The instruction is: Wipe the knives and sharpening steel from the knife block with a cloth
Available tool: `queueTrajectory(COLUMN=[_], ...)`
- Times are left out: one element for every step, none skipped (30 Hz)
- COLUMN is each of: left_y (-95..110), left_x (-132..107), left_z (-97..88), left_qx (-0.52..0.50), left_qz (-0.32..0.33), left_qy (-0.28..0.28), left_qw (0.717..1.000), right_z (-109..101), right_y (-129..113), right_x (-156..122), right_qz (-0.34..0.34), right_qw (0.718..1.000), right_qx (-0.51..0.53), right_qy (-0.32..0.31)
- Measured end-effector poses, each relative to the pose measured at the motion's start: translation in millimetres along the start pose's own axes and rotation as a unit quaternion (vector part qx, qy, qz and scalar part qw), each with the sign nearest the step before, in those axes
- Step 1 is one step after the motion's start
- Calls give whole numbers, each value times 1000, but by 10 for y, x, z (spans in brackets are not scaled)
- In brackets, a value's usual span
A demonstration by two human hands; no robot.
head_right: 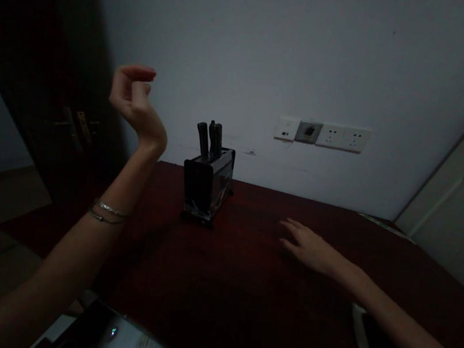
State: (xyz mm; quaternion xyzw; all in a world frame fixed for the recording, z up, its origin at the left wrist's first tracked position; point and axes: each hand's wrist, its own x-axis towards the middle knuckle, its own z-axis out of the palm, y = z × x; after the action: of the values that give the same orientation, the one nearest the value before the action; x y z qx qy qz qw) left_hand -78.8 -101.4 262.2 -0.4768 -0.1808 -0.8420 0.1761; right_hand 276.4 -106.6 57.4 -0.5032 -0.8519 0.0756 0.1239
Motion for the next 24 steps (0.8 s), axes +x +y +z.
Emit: queueTrajectory(left_y=[196,381,546,688,804,894,961,1009,1041,1062,1075,1083,1088,1093,1099,1108,1124,1148,1181,1224,1277,1338,1406,1477], left_x=[-92,-214,-366,-541,-737,-950,-1173,-1403,-1632,-1855,-2066,-2261,-2437,-2591,-2723,-2834,-2928,-3006,-3073,-3132,-3184,-3232,-3277,-3320], left_z=[59,124,193,263,331,395,450,494,527,546,556,557,555,553,555,566,586,618,659,708,763,819,875,927], left_qx=[-6,-9,-10,-11,-22,-40,-53,-50,-34,-9,2,8,13,21,28,33,36,39,41,43,46,49,51,54], left_qz=[27,38,30,18,4,-9,-25,-46,-71,-108,-124,-134,-143,-155,-166,-175,-182,-188,-193,-197,-201,-203,-205,-206], left_qy=[-31,-83,-143,-223,-308,-395,-483,-567,-648,-716,-744,-762,-779,-794,-806,-815,-822,-828,-832,-834,-836,-837,-837,-837], left_qw=[999,996,989,975,951,918,874,821,758,690,657,633,610,587,568,552,538,528,519,513,508,506,505,504], right_z=[25,49,67,79,81,74,58,34,5,-28,-62,-93,-122,-146,-166,-184,-201,-217,-234,-251,-267,-282,-295,-305], right_y=[106,208,305,397,483,562,634,700,759,812,862,910,959,1009,1062,1118,1176,1236,1295,1354,1410,1463,1512,1558], right_x=[-127,-247,-358,-461,-556,-642,-722,-797,-867,-935,-999,-1062,-1122,-1180,-1234,-1285,-1333,-1377,-1417,-1454,-1490,-1523,-1555,-1586], right_qz=[5,10,11,11,18,30,38,46,53,60,68,78,90,104,118,131,142,152,158,162,164,166,169,172], right_qw=[1000,999,998,998,997,997,996,996,996,996,996,995,994,993,992,990,989,988,987,986,986,986,985,984], right_qx=[-15,-23,-22,-19,-16,-17,-17,-15,-14,-13,-13,-15,-18,-20,-21,-21,-20,-19,-19,-18,-17,-17,-17,-19], right_qy=[-23,-36,-51,-65,-73,-76,-77,-75,-71,-66,-62,-58,-55,-51,-47,-43,-38,-33,-28,-21,-11,-1,12,29])
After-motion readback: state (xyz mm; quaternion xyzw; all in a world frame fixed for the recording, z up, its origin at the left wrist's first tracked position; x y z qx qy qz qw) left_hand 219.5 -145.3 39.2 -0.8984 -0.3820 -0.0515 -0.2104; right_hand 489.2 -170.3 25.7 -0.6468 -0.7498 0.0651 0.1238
